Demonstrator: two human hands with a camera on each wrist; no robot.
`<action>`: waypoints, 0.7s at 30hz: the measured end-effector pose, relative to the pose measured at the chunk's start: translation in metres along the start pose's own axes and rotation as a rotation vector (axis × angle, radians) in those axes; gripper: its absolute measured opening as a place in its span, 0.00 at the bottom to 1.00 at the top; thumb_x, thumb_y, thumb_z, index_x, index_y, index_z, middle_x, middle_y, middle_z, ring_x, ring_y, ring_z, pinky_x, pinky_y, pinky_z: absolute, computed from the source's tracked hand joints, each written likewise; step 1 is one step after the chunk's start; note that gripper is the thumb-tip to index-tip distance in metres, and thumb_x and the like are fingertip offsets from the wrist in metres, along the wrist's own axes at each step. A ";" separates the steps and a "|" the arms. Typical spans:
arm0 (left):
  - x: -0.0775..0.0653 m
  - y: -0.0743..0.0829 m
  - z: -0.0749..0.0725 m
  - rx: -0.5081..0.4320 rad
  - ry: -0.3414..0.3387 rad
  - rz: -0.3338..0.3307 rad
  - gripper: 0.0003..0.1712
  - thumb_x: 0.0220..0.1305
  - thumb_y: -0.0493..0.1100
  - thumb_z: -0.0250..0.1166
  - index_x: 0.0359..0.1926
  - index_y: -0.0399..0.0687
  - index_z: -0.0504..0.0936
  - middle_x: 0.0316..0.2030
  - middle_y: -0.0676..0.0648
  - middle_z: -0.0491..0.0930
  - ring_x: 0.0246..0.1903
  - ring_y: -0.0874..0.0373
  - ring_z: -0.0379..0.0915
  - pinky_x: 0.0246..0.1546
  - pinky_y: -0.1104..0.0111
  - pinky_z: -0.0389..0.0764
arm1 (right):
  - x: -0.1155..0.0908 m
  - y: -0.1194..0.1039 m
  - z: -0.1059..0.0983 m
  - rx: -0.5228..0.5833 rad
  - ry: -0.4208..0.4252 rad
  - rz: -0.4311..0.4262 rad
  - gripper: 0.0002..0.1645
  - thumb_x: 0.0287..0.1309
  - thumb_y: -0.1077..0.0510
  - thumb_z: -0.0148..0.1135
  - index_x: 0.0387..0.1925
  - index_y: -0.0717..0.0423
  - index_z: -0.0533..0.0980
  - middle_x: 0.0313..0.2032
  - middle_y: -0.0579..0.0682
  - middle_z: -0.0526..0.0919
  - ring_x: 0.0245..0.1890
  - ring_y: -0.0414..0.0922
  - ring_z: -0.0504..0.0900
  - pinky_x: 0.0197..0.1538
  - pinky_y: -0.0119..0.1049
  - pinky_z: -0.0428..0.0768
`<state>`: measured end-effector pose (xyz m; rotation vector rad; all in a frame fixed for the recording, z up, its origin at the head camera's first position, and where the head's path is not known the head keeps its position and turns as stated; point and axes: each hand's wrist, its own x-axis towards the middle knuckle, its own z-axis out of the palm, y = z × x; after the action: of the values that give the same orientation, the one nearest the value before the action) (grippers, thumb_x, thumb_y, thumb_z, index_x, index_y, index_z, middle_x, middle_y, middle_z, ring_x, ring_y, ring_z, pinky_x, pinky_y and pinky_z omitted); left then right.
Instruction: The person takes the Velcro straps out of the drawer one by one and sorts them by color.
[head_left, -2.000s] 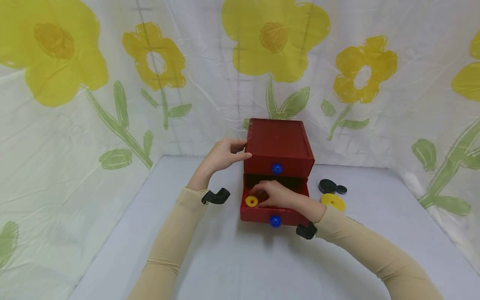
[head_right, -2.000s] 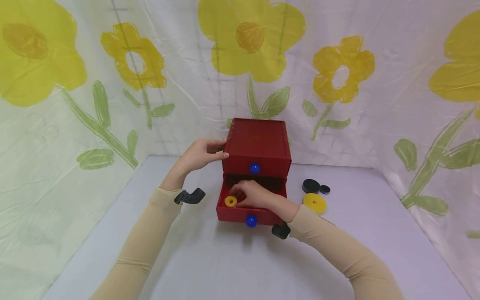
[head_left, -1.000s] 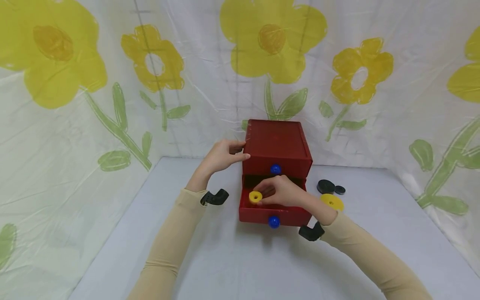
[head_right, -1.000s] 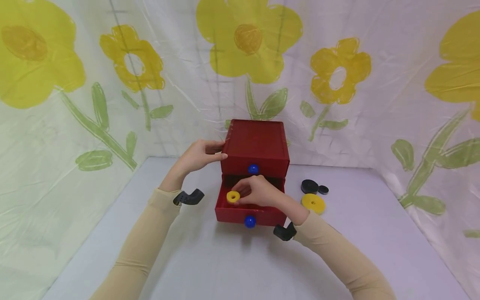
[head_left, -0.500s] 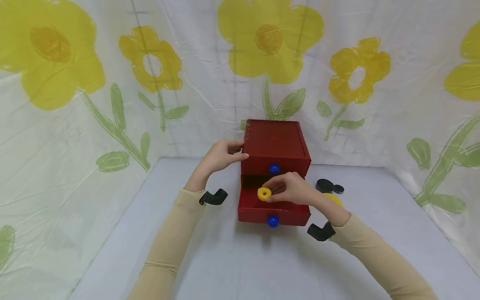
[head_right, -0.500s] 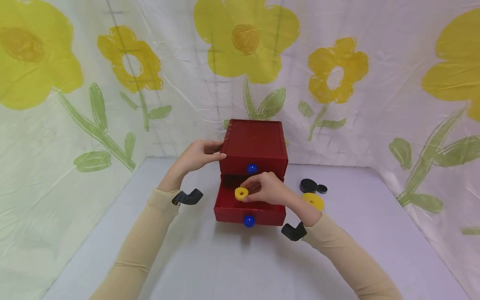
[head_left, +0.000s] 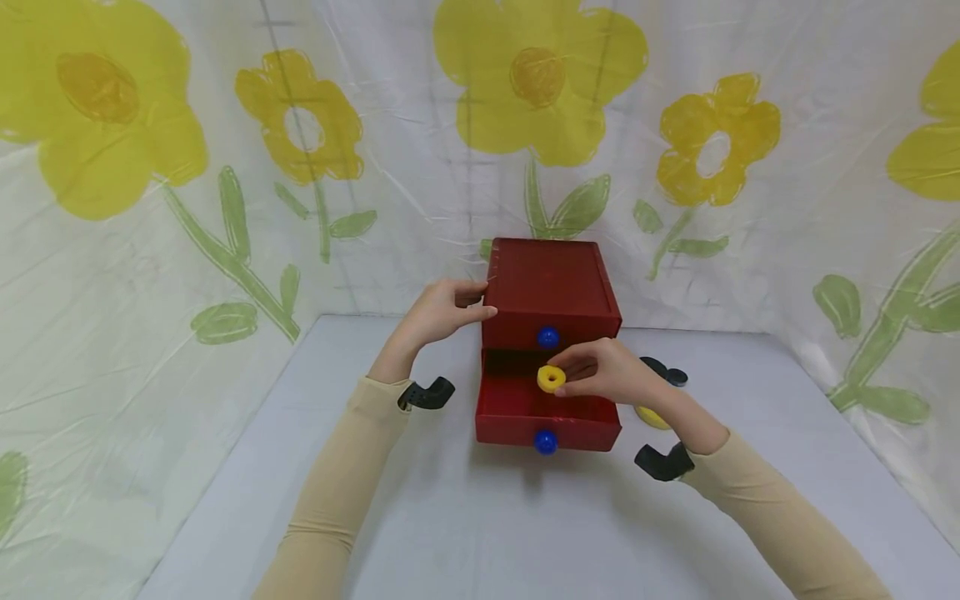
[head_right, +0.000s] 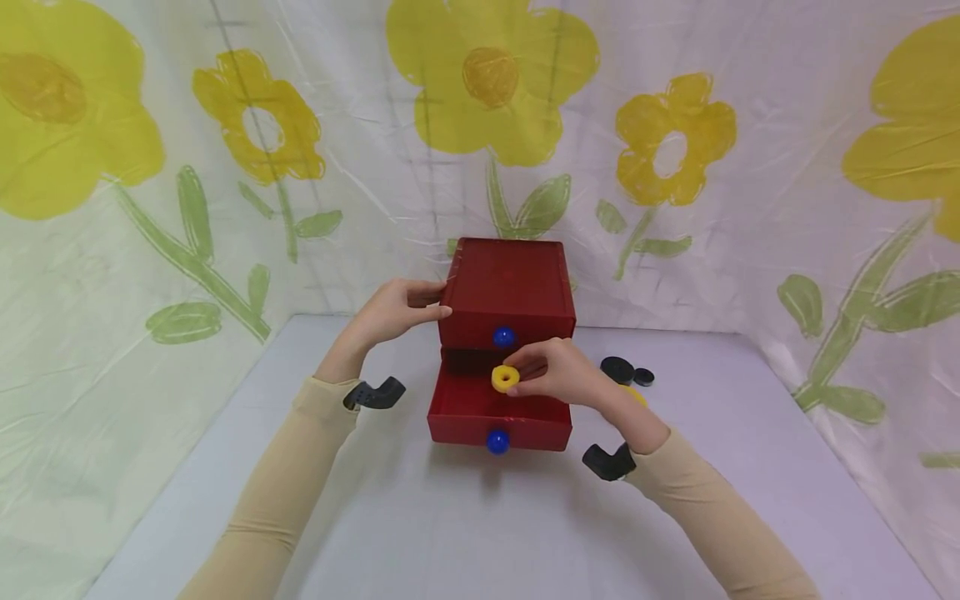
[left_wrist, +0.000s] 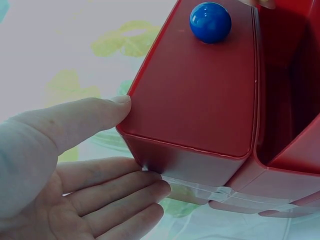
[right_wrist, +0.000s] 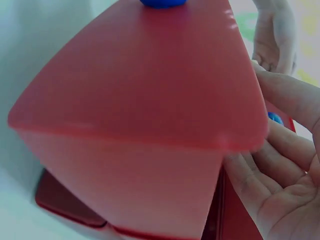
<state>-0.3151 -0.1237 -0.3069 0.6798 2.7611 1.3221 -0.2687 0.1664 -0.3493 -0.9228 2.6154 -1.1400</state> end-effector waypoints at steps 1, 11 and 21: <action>0.000 0.000 0.000 -0.001 0.000 0.000 0.34 0.60 0.53 0.65 0.64 0.44 0.71 0.61 0.43 0.74 0.59 0.51 0.72 0.56 0.58 0.76 | -0.001 0.001 -0.001 0.002 0.003 0.000 0.24 0.49 0.50 0.72 0.48 0.54 0.81 0.43 0.51 0.85 0.42 0.45 0.85 0.44 0.33 0.83; 0.000 0.000 0.000 -0.006 -0.002 0.000 0.34 0.61 0.53 0.65 0.64 0.44 0.71 0.61 0.43 0.73 0.59 0.51 0.72 0.56 0.58 0.75 | -0.014 0.012 -0.013 -0.031 0.041 0.000 0.23 0.51 0.52 0.71 0.49 0.57 0.80 0.44 0.53 0.85 0.41 0.45 0.86 0.44 0.32 0.82; 0.000 -0.001 0.001 -0.003 -0.002 -0.008 0.34 0.61 0.53 0.65 0.65 0.44 0.70 0.61 0.43 0.73 0.59 0.51 0.72 0.56 0.58 0.76 | -0.027 0.024 -0.022 -0.055 0.084 0.012 0.22 0.50 0.51 0.71 0.48 0.53 0.81 0.43 0.48 0.85 0.41 0.42 0.85 0.43 0.29 0.82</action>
<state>-0.3149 -0.1239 -0.3081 0.6695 2.7567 1.3223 -0.2658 0.2083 -0.3537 -0.8864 2.7280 -1.1325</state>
